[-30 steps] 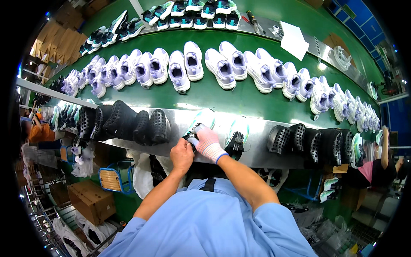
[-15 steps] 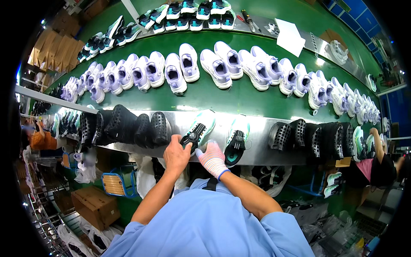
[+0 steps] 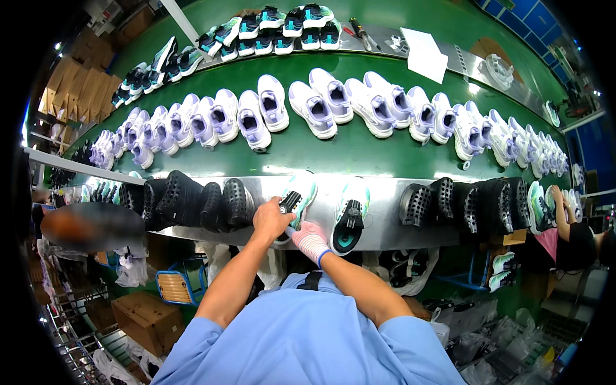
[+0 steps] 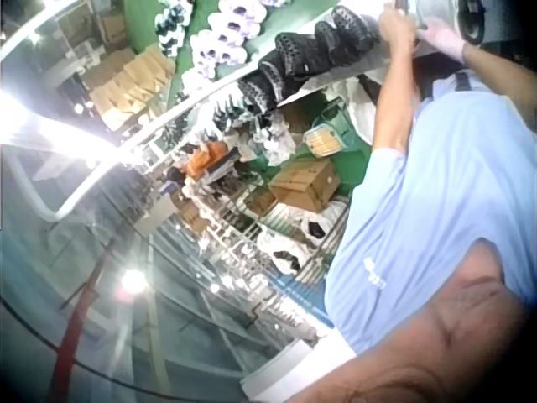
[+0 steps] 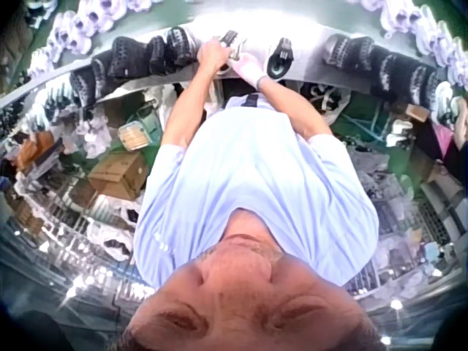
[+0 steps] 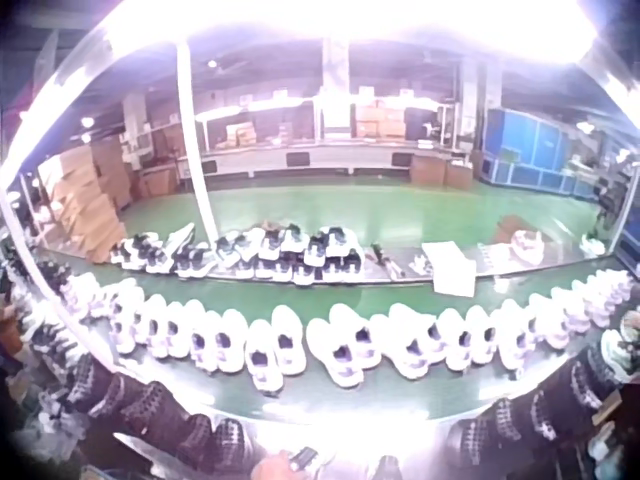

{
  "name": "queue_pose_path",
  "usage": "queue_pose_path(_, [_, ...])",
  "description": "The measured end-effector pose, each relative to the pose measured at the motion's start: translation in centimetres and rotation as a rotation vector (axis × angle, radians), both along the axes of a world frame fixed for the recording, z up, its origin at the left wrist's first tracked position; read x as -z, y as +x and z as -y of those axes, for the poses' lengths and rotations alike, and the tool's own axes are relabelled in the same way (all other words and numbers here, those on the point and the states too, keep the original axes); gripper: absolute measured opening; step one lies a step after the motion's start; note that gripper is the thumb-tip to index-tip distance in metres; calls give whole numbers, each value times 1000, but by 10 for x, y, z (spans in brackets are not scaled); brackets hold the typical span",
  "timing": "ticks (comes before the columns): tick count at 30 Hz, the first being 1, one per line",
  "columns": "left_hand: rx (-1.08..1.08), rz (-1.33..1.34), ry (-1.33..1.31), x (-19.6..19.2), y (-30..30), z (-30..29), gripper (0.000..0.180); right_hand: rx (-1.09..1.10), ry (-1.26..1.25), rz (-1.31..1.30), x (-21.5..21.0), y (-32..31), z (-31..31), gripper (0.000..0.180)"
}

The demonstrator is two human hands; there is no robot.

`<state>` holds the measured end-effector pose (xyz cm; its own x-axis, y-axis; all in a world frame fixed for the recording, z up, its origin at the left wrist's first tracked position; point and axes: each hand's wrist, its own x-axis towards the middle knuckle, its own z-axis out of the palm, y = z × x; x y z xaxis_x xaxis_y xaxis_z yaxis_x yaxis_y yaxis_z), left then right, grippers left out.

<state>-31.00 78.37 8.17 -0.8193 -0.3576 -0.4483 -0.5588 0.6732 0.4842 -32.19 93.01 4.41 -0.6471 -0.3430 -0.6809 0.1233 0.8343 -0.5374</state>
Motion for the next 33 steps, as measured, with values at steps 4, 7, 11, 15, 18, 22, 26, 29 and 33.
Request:
queue_pose_path(4, [35,-30,81,-1,6,2,71,-16,-43,34,5,0,-7,66])
queue_pose_path(7, [-7,-83,4,-2,25,-5,76,-13,-179,-57,22,9,-11,62])
queue_pose_path(11, [-101,-210,8,22,37,-11,65,-50,-117,68,9,6,-7,64])
queue_pose_path(15, [-94,-232,-14,21,31,-16,57,-66,-72,202,-1,-3,-16,61])
queue_pose_path(18, [-87,-280,-27,27,37,-14,60,-109,-19,173,-25,-1,-20,53])
queue_pose_path(22, [-97,-315,-15,36,42,-13,65,-227,58,-394,-57,-7,-15,37])
queue_pose_path(26, [-108,-327,27,43,38,-14,65,-255,-195,-553,-52,-42,8,30])
queue_pose_path(29, [-149,-358,50,46,39,-17,61,-404,-228,-485,-47,-52,15,33])
queue_pose_path(33, [-171,-350,50,43,41,-18,58,-411,-321,-440,-37,-52,11,34])
